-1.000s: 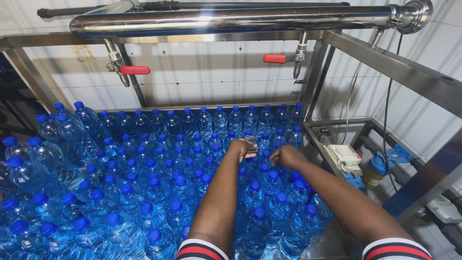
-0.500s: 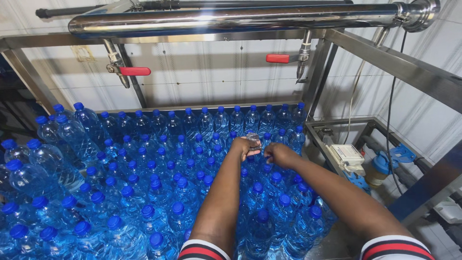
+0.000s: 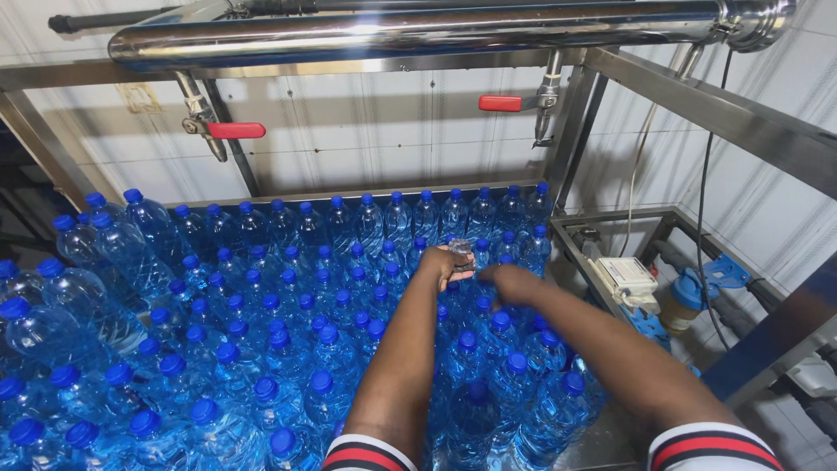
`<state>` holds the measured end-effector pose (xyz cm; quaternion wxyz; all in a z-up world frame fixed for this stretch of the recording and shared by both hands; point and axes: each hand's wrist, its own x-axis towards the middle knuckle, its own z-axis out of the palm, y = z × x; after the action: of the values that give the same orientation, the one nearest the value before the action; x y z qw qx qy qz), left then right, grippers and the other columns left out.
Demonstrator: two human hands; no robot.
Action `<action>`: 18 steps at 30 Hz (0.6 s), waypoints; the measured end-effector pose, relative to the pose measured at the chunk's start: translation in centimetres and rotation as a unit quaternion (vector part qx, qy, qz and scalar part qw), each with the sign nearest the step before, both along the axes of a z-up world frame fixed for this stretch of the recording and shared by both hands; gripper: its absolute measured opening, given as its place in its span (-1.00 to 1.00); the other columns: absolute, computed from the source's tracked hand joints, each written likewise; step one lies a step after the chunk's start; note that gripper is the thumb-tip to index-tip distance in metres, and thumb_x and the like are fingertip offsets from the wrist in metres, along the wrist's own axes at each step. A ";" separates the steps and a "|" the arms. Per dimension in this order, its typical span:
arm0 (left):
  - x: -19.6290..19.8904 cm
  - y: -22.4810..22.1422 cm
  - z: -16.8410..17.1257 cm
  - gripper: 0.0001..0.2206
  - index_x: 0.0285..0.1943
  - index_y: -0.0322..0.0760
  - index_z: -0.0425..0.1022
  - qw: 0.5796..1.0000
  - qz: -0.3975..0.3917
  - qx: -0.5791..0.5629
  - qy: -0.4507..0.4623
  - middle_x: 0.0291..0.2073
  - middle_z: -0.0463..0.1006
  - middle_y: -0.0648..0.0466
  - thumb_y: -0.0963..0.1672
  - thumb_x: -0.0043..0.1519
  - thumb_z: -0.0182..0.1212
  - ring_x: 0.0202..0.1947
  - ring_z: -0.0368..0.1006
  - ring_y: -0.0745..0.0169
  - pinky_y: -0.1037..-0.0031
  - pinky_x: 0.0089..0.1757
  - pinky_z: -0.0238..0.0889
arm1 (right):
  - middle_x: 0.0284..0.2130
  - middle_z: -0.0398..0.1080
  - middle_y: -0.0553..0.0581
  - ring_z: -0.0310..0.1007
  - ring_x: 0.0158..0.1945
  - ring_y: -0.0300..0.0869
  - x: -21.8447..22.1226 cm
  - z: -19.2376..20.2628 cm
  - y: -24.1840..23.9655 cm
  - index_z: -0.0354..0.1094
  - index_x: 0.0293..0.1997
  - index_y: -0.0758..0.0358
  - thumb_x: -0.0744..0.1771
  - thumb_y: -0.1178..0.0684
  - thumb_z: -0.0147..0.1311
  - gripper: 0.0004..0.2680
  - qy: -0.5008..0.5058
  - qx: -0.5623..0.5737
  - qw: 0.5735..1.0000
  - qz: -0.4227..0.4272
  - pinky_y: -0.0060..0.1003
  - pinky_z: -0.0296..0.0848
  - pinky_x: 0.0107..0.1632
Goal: The person applies small rectangular stickers to the necks of numerous blue plastic water bottles arranged on a metal tray. The person picks up stickers from a small stack and places them one by one onto the bottles.
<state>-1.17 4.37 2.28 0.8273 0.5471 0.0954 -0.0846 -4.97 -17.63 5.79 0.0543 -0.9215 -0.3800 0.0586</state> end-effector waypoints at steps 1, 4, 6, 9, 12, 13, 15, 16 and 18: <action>0.1 0.1 -0.1 -0.65 0.24 -0.54 0.47 1.000 -0.002 0.000 -0.005 0.00 0.69 -0.42 -0.38 0.26 0.33 -0.07 0.72 -0.39 -0.04 -0.13 0.73 | 0.02 0.64 0.30 0.63 0.20 0.22 0.6 0.2 -1.4 0.55 0.22 0.17 0.18 0.01 0.56 -0.52 -0.037 -0.028 0.999 -0.022 0.14 0.58 0.25; 0.2 0.0 -0.6 -0.65 0.22 -0.54 0.49 1.000 -0.007 -0.012 -0.009 -0.01 0.70 -0.42 -0.38 0.25 0.34 -0.09 0.73 -0.38 -0.05 -0.13 0.73 | -0.07 0.68 0.21 0.68 0.13 0.12 3.0 -1.0 -4.8 0.64 0.10 0.07 0.24 -0.02 0.47 -0.68 -0.073 -0.093 0.989 -0.086 0.03 0.63 0.21; 0.8 -0.9 -0.8 -0.65 0.22 -0.55 0.50 1.000 -0.011 -0.026 -0.012 -0.02 0.71 -0.44 -0.39 0.24 0.35 -0.09 0.73 -0.41 -0.08 -0.14 0.73 | -0.12 0.71 0.16 0.72 0.08 0.07 4.1 -1.7 -6.2 0.69 0.03 0.00 0.28 -0.02 0.38 -0.77 -0.075 -0.131 0.980 -0.128 -0.02 0.68 0.16; 1.0 -1.8 -1.0 -0.61 0.26 -0.54 0.49 0.999 -0.026 -0.038 -0.008 0.00 0.71 -0.41 -0.38 0.24 0.38 -0.10 0.72 -0.41 -0.06 -0.12 0.72 | -0.07 0.71 0.16 0.71 0.13 0.05 4.1 -3.0 -6.0 0.69 0.08 -0.02 0.35 -0.10 0.24 -0.77 -0.024 -0.134 0.976 -0.172 -0.01 0.69 0.19; 0.2 -2.6 0.2 -0.57 0.30 -0.53 0.48 0.998 -0.040 -0.038 -0.015 0.05 0.70 -0.39 -0.35 0.23 0.43 -0.04 0.71 -0.41 -0.05 -0.10 0.69 | -0.04 0.70 0.18 0.71 0.13 0.06 3.0 -3.0 -5.3 0.60 0.19 0.00 0.39 -0.04 0.10 -0.74 -0.031 -0.136 0.978 -0.154 0.00 0.69 0.16; -0.3 -2.8 0.8 -0.55 0.32 -0.49 0.49 0.999 -0.039 -0.034 -0.017 0.06 0.71 -0.34 -0.34 0.22 0.45 -0.04 0.72 -0.37 -0.04 -0.09 0.70 | -0.05 0.69 0.21 0.70 0.13 0.10 2.2 -1.0 -4.7 0.57 0.19 0.04 0.37 -0.05 0.17 -0.74 -0.029 -0.092 0.983 -0.160 0.04 0.67 0.16; -0.9 -3.1 1.4 -0.52 0.34 -0.44 0.50 0.999 -0.040 -0.027 -0.016 0.06 0.72 -0.30 -0.33 0.21 0.48 -0.05 0.73 -0.33 -0.03 -0.09 0.70 | -0.06 0.69 0.23 0.70 0.12 0.14 0.2 3.1 -3.9 0.55 0.19 0.08 0.35 -0.05 0.25 -0.72 -0.023 -0.044 0.985 -0.167 0.08 0.66 0.16; -1.1 -3.3 1.4 -0.53 0.33 -0.41 0.52 0.999 -0.044 -0.025 -0.015 0.04 0.73 -0.27 -0.34 0.22 0.47 -0.08 0.74 -0.28 -0.03 -0.10 0.71 | -0.07 0.69 0.27 0.68 0.12 0.20 -0.9 5.2 -3.7 0.51 0.18 0.13 0.32 -0.06 0.36 -0.67 -0.015 0.024 0.983 -0.179 0.13 0.63 0.16; -1.4 -4.1 2.1 -0.54 0.32 -0.37 0.54 0.998 -0.049 -0.025 -0.015 0.03 0.75 -0.24 -0.34 0.22 0.46 -0.10 0.76 -0.23 -0.03 -0.10 0.72 | -0.08 0.68 0.32 0.67 0.11 0.26 -2.3 8.1 -3.6 0.47 0.18 0.19 0.28 -0.06 0.48 -0.61 -0.011 0.090 0.977 -0.192 0.19 0.61 0.15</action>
<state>-2.57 0.31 4.36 0.8369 0.5315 0.0535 -0.1194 -7.27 -21.21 13.91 0.1433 -0.9692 -0.2003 0.0028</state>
